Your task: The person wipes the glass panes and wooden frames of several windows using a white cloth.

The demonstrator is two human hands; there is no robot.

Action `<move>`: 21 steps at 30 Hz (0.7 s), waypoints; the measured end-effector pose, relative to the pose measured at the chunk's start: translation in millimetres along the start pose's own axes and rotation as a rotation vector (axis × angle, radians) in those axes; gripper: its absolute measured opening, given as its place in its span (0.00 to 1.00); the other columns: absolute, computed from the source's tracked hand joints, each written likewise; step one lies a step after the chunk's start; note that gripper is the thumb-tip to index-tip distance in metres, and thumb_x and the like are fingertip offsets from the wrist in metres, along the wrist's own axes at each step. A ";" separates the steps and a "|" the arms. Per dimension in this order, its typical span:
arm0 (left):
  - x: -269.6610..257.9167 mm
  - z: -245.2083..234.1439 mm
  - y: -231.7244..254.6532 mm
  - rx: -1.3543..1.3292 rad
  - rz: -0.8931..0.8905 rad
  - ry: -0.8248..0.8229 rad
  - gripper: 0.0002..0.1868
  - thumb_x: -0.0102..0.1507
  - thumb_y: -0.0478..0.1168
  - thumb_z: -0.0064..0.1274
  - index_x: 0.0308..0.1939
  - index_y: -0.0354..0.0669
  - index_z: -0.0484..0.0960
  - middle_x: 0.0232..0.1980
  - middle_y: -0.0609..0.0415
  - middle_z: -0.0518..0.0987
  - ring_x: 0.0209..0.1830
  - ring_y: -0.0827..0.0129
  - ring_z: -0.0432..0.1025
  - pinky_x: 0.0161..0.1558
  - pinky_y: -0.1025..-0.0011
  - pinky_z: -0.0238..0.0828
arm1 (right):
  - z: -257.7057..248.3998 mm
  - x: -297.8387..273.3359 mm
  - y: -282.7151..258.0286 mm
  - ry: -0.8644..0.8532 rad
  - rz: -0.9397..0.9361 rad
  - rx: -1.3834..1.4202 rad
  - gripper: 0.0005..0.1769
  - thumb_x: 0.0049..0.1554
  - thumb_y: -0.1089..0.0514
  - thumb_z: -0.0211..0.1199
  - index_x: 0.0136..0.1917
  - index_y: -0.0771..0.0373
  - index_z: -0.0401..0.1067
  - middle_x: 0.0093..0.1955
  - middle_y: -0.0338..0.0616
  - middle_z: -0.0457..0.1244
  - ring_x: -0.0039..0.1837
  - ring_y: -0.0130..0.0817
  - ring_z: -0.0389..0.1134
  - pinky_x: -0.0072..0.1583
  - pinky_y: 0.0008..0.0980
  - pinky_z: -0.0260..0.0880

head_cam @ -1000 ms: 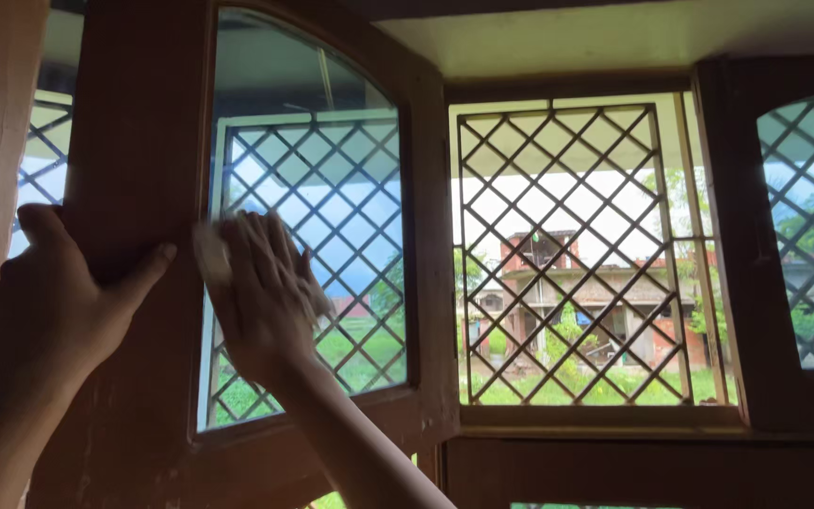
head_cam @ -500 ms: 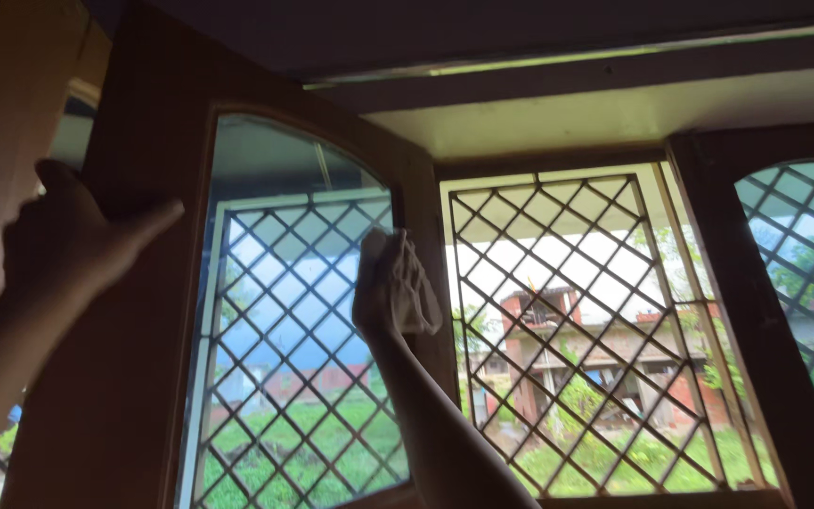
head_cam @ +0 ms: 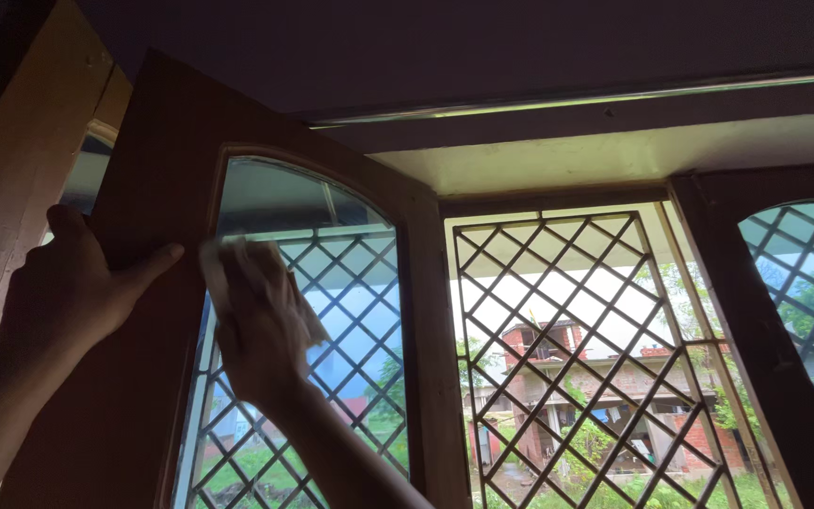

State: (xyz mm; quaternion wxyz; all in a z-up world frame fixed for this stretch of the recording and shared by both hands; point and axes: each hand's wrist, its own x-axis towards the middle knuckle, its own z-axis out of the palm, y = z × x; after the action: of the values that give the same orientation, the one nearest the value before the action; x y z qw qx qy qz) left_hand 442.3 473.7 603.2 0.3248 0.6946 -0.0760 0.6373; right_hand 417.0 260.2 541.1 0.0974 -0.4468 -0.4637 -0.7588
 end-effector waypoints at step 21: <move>-22.5 -20.1 24.3 0.005 0.083 0.059 0.60 0.60 0.67 0.57 0.74 0.19 0.50 0.42 0.33 0.81 0.35 0.51 0.82 0.33 0.56 0.81 | 28.8 77.0 218.7 0.013 0.786 -0.513 0.36 0.65 0.41 0.41 0.79 0.63 0.48 0.83 0.50 0.46 0.86 0.50 0.37 0.82 0.52 0.32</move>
State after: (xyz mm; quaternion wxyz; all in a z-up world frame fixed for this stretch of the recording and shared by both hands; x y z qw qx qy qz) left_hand 408.9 458.9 590.3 0.2984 0.6728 -0.0933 0.6705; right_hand 512.0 183.0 740.1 0.2666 -0.5933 -0.0561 -0.7574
